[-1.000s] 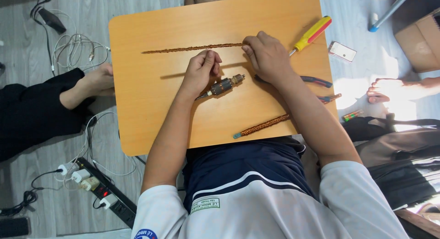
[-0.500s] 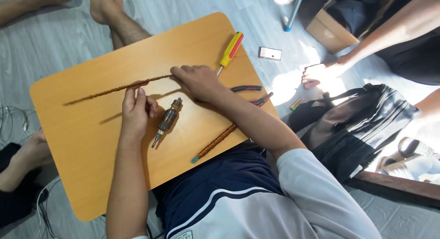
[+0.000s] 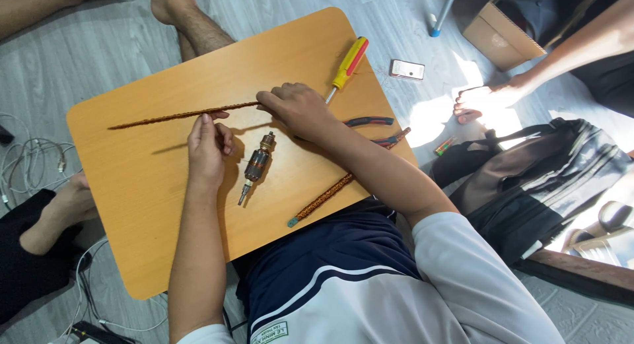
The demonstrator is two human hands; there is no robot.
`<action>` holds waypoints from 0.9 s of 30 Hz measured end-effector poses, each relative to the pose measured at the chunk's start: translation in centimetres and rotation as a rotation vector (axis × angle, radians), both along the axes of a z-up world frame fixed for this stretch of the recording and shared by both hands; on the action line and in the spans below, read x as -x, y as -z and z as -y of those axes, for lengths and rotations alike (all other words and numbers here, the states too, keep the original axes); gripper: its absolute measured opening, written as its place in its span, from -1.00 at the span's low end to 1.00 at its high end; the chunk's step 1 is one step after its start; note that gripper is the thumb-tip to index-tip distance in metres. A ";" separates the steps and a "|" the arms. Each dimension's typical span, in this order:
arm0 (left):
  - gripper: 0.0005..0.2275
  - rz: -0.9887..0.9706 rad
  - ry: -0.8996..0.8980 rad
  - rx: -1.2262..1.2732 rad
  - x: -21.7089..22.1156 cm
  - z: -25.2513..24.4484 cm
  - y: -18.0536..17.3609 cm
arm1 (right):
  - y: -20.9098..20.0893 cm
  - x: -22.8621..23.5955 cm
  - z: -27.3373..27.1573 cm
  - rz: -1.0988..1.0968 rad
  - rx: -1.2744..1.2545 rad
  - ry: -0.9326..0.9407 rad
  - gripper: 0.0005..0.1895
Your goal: Winding copper wire around a thin rod to create an electronic component coil.
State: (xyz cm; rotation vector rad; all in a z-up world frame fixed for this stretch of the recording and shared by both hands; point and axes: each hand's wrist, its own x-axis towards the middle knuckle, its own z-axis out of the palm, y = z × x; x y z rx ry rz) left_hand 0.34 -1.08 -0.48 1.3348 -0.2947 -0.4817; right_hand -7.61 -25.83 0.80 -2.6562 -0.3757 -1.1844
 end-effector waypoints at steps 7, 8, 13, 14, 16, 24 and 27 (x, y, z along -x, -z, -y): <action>-0.53 0.027 -0.045 -0.023 -0.1 0.1 0.6 | 0.9 -0.3 0.0 0.034 0.029 -0.018 -0.90; -0.54 0.019 -0.042 -0.022 0.0 0.0 0.4 | 1.2 -0.4 0.0 0.043 0.034 -0.006 -0.90; -0.58 -0.024 -0.021 0.014 -0.5 -0.4 1.0 | 1.3 -0.5 0.0 -0.002 0.040 0.051 -0.90; -0.58 -0.027 -0.020 0.029 -0.6 -0.5 1.3 | 0.4 -0.1 -0.1 -0.020 0.014 0.037 -0.87; -0.59 -0.029 -0.018 0.043 -0.8 -0.6 1.9 | -0.1 0.2 -0.3 -0.039 -0.014 0.022 -0.80; -0.61 0.041 -0.020 -0.002 -0.6 -0.7 1.7 | 0.1 0.0 -0.1 -0.103 0.065 -0.004 -0.77; -0.62 0.050 -0.024 -0.009 -0.8 -0.8 2.3 | 1.1 0.1 0.1 -0.148 0.053 -0.008 -0.77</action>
